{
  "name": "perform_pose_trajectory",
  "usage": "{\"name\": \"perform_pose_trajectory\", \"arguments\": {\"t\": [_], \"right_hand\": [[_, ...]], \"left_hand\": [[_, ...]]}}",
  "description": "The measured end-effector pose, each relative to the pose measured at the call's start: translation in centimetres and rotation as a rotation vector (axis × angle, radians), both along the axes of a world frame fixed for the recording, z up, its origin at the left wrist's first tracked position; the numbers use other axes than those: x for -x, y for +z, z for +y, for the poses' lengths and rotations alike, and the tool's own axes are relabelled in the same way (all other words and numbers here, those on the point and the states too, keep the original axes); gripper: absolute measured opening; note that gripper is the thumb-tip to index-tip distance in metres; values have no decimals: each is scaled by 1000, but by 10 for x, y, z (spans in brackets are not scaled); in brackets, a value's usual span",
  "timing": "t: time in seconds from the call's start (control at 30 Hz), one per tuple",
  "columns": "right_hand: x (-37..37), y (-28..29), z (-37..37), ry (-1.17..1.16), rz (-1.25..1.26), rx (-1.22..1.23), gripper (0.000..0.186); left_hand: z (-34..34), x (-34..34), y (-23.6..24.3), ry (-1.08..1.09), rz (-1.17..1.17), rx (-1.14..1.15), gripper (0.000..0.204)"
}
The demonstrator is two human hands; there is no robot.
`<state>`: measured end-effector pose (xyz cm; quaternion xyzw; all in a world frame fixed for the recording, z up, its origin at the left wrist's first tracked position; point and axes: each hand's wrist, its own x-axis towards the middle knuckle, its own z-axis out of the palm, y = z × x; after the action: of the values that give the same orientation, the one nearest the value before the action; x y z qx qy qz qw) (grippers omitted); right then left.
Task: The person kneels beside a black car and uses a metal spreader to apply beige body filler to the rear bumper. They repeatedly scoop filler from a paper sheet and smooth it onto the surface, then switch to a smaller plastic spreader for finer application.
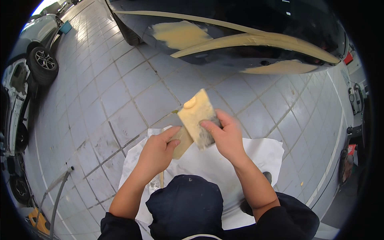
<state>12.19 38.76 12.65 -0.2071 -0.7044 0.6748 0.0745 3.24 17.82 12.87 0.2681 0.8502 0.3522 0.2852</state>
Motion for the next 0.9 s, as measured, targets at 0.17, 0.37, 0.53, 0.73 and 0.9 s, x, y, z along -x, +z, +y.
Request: {"name": "perform_pose_trajectory", "arguments": {"t": [0.17, 0.37, 0.53, 0.73, 0.9], "right_hand": [[18, -8, 18, -15, 759, -1257, 34], [11, -48, 11, -90, 382, -945, 29], [-13, -68, -10, -209, 313, 312, 22], [-40, -99, 19, -424, 265, 344, 27], [-59, -120, 49, -502, 226, 286, 32]], "left_hand": [[-1, -7, 6, 298, -558, -607, 47], [19, -5, 9, 257, -523, -817, 49], [58, 9, -23, 221, -74, -497, 65], [143, 116, -4, 183, 1151, -937, 95], [210, 200, -18, 187, 1678, -943, 112]]}}
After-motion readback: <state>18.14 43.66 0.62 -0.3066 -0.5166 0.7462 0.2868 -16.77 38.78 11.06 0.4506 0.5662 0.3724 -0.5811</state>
